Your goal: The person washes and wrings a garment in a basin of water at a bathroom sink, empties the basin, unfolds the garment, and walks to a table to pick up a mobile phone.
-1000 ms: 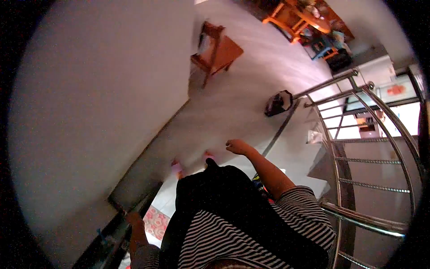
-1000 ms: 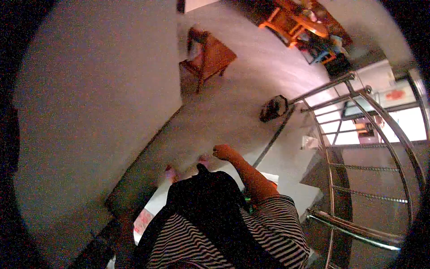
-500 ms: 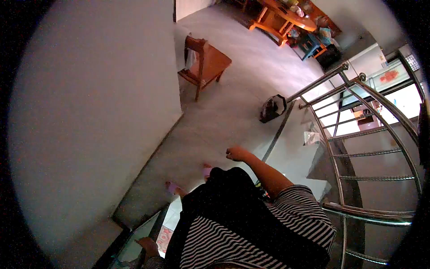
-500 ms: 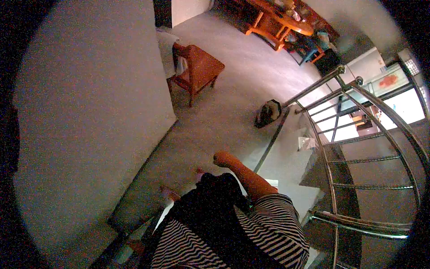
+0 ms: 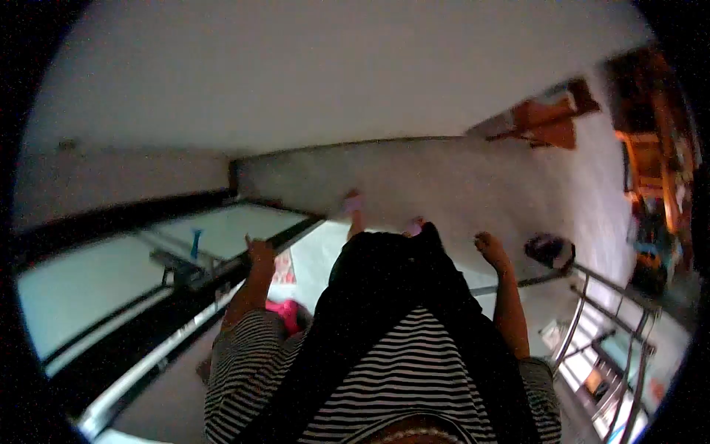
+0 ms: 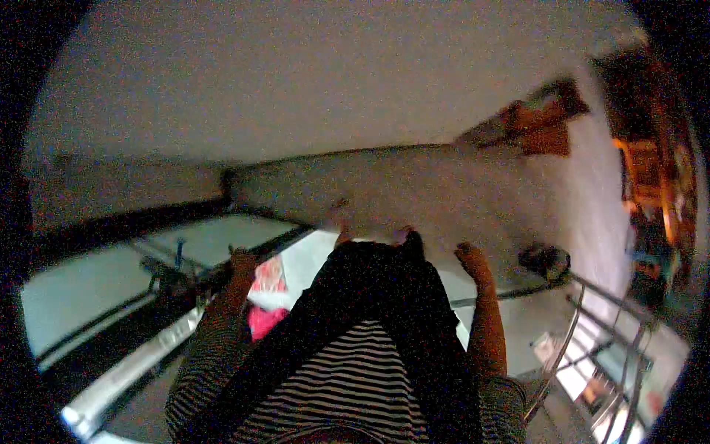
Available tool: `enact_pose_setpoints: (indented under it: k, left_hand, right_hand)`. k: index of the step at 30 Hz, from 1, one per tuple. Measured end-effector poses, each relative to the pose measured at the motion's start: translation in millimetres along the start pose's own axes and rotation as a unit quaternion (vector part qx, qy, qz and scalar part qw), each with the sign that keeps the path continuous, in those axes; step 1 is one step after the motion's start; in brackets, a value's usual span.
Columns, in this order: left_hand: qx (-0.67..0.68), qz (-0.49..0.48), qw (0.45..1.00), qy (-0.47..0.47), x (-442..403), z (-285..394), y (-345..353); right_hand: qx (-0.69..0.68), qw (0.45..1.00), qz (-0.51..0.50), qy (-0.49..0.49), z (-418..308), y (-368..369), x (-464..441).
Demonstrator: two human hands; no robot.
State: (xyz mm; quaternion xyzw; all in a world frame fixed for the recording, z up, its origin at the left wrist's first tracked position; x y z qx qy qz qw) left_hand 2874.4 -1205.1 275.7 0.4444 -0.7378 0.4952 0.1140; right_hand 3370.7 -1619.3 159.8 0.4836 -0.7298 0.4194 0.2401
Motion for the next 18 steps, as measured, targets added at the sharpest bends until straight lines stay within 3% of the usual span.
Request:
enact_pose_setpoints:
  k: [4, 7, 10, 12, 14, 15, 16, 18]
  left_hand:
    - [0.044, -0.184, 0.981, -0.034, 7, -38, 34]
    - [0.006, -0.147, 0.989, -0.02, 7, -46, 70]
    - [0.008, -0.093, 0.994, -0.05, 7, -64, 66]
    - [-0.013, -0.196, 0.98, -0.025, 23, -68, 71]
    - [0.033, -0.25, 0.965, -0.077, 32, -72, 109]
    - [0.03, -0.216, 0.976, -0.016, 46, -73, 92]
    - [0.066, -0.274, 0.96, -0.003, 53, -79, 81]
    - [0.171, -0.34, 0.924, -0.049, 70, -107, -10]
  right_hand:
    - [0.073, 0.995, -0.063, 0.038, 23, 71, -36]
    - [0.153, 0.982, -0.074, -0.078, 4, 104, -44]
    - [0.151, 0.984, -0.058, -0.072, -12, 106, -68]
    - [0.102, 0.985, -0.026, -0.135, -18, 101, -64]
    - [0.142, 0.974, -0.018, -0.173, -36, 92, -40]
    - [0.176, 0.963, -0.009, -0.205, -53, 93, -30]
    - [0.191, 0.957, -0.003, -0.218, -69, 89, -16]
    - [0.198, 0.951, 0.001, -0.237, -110, 34, 19]
Point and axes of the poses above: each hand's wrist, its own x-axis away from the middle knuckle, its own y-axis out of the palm, z = x × y, the point moved 9 cm from there along -x, towards the middle knuckle, and after that the axes turned 11 degrees about y, right-handed, at the moved point
